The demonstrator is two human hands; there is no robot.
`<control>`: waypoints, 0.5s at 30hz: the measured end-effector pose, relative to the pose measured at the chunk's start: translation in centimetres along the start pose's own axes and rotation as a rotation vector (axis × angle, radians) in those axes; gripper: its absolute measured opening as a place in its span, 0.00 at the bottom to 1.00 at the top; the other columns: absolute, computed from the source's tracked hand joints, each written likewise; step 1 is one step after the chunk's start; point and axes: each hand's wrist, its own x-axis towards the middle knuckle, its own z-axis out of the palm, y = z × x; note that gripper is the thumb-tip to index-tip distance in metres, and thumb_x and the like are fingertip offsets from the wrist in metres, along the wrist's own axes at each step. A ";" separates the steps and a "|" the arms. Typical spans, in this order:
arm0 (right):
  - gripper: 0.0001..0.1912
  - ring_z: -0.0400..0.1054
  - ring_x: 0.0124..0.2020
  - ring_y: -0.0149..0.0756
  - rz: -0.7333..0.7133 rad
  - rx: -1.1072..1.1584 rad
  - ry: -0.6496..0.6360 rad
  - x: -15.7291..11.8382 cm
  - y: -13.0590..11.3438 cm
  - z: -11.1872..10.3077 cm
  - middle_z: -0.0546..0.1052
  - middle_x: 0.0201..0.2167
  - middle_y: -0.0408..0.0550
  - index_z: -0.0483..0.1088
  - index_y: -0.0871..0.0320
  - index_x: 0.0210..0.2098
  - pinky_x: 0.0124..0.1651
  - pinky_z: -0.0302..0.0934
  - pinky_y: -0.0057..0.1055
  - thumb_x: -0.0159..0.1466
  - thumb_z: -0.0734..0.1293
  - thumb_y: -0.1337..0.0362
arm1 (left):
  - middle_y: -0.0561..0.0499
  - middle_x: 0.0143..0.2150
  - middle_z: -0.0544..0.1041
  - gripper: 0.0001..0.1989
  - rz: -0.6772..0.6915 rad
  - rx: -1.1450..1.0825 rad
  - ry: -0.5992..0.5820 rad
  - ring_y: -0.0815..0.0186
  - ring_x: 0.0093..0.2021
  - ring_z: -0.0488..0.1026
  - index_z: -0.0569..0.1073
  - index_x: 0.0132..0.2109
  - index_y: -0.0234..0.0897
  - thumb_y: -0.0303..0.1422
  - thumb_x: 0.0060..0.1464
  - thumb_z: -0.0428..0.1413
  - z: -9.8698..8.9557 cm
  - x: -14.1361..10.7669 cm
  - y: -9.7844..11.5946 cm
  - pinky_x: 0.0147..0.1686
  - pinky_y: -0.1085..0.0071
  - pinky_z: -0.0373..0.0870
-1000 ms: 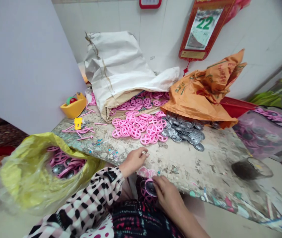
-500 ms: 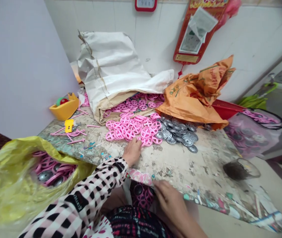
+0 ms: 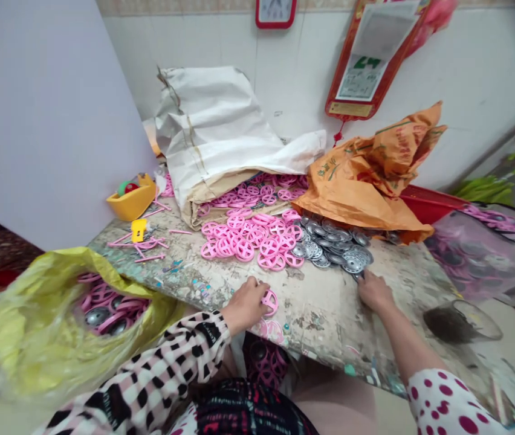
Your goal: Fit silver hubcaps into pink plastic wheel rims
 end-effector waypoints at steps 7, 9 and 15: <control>0.24 0.68 0.46 0.53 0.030 0.253 0.098 -3.0 1.2 -0.8 0.74 0.43 0.66 0.72 0.63 0.49 0.43 0.58 0.42 0.57 0.66 0.55 | 0.51 0.36 0.71 0.21 -0.101 -0.195 0.042 0.61 0.37 0.70 0.66 0.47 0.39 0.32 0.44 0.59 0.7 0.1 -0.5 0.36 0.69 0.63; 0.19 0.69 0.37 0.48 0.077 0.479 0.135 -5.3 0.3 -1.1 0.75 0.34 0.62 0.74 0.61 0.40 0.38 0.58 0.40 0.55 0.67 0.55 | 0.55 0.29 0.70 0.17 -0.176 -0.404 0.059 0.65 0.31 0.69 0.67 0.43 0.38 0.30 0.43 0.59 1.1 0.1 -0.3 0.33 0.71 0.63; 0.23 0.68 0.31 0.36 -0.032 1.264 0.071 -14.5 -8.5 -1.7 0.74 0.31 0.48 0.68 0.60 0.42 0.34 0.63 0.32 0.54 0.68 0.50 | 0.53 0.27 0.71 0.12 -0.343 -1.324 -0.204 0.71 0.22 0.68 0.65 0.40 0.35 0.36 0.51 0.56 1.5 -0.5 1.7 0.26 0.72 0.67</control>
